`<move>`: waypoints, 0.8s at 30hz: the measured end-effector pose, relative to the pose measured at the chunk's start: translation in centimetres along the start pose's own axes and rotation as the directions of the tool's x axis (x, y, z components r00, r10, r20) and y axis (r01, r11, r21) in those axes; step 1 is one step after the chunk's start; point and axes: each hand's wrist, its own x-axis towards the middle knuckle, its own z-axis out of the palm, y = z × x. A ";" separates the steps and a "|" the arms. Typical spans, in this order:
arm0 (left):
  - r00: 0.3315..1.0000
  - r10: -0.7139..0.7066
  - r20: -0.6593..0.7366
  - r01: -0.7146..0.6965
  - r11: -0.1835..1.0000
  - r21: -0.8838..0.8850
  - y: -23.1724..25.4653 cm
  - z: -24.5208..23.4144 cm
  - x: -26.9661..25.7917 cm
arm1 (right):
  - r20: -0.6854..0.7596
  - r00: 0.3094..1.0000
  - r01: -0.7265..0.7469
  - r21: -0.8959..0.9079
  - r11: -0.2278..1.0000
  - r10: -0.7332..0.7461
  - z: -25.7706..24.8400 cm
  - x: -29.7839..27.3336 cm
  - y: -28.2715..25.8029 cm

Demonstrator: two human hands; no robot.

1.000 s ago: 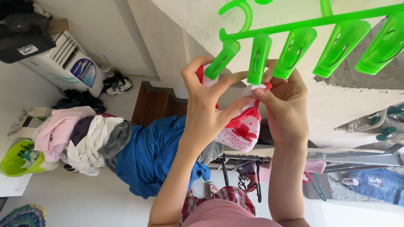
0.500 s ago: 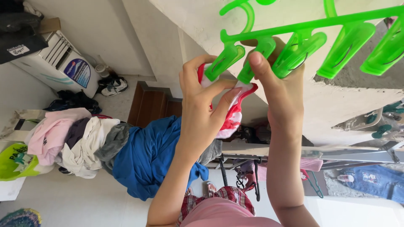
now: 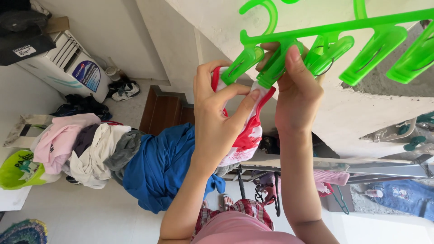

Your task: Hanging various small pieces of laundry on a circular drying rack and then placing it on a balcony railing.

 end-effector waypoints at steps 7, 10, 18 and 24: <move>0.999 -0.030 -0.031 0.029 0.999 -0.036 -0.2 0.9 -0.2 | 0.024 1.000 -0.014 -0.026 1.000 0.015 -0.2 0.0 -0.6; 0.997 -0.063 -0.033 0.056 0.982 -0.181 -0.5 1.4 -0.4 | 0.032 0.999 -0.021 -0.058 0.998 0.023 -0.1 0.0 -0.8; 0.935 -0.336 0.110 0.332 0.728 -0.600 -0.1 1.9 0.0 | 0.023 1.000 -0.017 -0.087 0.996 0.019 -0.2 -0.1 -0.9; 0.993 -0.056 -0.102 0.038 0.985 -0.170 -0.7 2.4 -0.5 | 0.032 0.999 0.018 -0.129 0.991 -0.014 -0.2 -0.3 -0.8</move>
